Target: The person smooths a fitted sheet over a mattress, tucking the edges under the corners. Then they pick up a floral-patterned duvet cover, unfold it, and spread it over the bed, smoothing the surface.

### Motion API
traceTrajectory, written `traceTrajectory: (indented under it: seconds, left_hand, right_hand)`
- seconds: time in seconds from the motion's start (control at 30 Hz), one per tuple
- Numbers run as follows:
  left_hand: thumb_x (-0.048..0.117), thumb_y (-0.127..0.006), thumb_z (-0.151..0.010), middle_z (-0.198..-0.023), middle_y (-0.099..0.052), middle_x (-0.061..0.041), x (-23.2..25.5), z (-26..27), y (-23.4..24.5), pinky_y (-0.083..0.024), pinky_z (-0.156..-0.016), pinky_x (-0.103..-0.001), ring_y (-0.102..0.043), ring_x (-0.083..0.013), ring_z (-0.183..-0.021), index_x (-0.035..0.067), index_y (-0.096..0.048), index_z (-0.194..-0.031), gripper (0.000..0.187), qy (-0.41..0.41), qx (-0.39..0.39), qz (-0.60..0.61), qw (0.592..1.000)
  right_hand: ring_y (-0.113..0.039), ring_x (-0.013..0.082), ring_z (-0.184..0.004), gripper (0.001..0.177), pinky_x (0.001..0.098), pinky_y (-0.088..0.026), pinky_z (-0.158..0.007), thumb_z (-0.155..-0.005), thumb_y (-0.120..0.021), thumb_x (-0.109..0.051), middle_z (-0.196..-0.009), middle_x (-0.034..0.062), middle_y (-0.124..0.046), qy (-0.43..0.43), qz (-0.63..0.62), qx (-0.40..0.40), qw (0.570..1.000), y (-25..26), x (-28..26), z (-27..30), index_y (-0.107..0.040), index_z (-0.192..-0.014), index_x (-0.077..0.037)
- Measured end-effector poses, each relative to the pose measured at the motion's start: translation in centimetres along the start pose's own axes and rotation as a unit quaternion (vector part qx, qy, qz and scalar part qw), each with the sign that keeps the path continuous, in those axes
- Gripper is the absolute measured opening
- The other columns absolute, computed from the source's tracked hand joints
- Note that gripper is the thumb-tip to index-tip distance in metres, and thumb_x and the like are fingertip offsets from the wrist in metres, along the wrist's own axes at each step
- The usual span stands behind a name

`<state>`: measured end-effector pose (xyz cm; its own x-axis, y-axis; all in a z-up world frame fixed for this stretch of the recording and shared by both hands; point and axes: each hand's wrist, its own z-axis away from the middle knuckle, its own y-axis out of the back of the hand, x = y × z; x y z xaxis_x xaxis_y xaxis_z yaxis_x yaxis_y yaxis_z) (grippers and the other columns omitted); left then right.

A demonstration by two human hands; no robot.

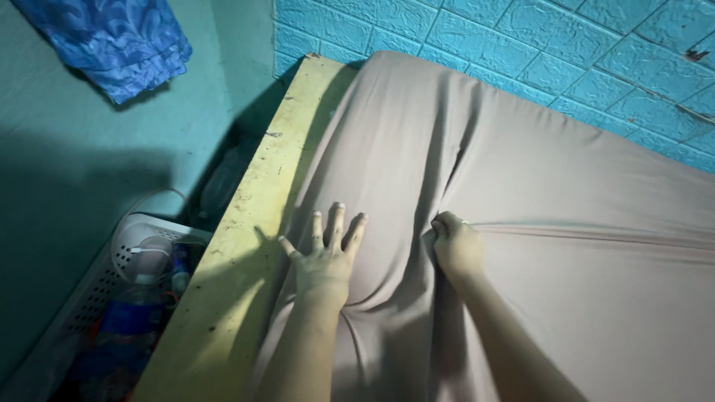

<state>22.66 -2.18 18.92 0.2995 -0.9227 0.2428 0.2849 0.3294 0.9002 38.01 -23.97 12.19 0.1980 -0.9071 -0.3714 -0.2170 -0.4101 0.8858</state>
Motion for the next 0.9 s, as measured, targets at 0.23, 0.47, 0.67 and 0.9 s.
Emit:
traceTrajectory:
  seconds: [0.23,0.47,0.67,0.9]
  left_hand:
    - [-0.002,-0.061,-0.094,-0.173,0.017,0.005,0.1,-1.1,0.8,-0.015,-0.121,-0.068,0.003,-0.0372,-0.158,0.049,0.007,-0.161,0.108,0.006,-0.044,-0.008,0.999]
    - [0.008,-0.066,-0.093,-0.173,0.014,-0.001,0.0,-2.8,-1.7,-0.022,-0.119,-0.067,-0.001,-0.0451,-0.157,0.045,0.008,-0.163,0.107,-0.010,-0.018,-0.007,1.000]
    - [0.007,-0.062,-0.096,-0.171,0.015,-0.002,-0.2,-4.3,-3.8,-0.022,-0.115,-0.070,-0.005,-0.0474,-0.152,0.044,0.007,-0.160,0.102,-0.020,0.024,-0.001,1.000]
    - [0.004,-0.067,-0.093,-0.173,0.019,0.000,-0.3,-3.7,-1.7,-0.021,-0.119,-0.067,-0.003,-0.0465,-0.156,0.046,0.009,-0.163,0.111,-0.023,-0.037,0.016,0.999]
  right_hand:
    - [-0.062,0.0451,-0.107,0.067,0.0526,-0.047,-0.090,-0.094,-0.069,-0.059,-0.107,0.0273,-0.067,0.011,0.077,0.078,0.994,0.4,0.1,-6.8,-0.064,-0.116,0.004]
    - [-0.069,0.0423,-0.106,0.033,0.0504,-0.053,-0.092,-0.099,-0.059,-0.033,-0.110,0.0212,-0.073,0.019,0.080,-0.031,0.996,-1.1,-3.8,-8.1,-0.071,-0.122,-0.012]
    - [-0.070,0.0427,-0.100,0.026,0.0499,-0.053,-0.090,-0.100,-0.058,-0.026,-0.105,0.0221,-0.073,0.010,-0.024,0.003,1.000,-3.4,-7.0,-8.9,-0.073,-0.116,-0.013]
    - [-0.053,0.0470,-0.124,0.076,0.0518,-0.047,-0.101,-0.090,-0.068,-0.045,-0.137,0.0273,-0.051,0.084,0.020,-0.020,0.996,-2.5,-9.9,-9.1,-0.042,-0.148,-0.003]
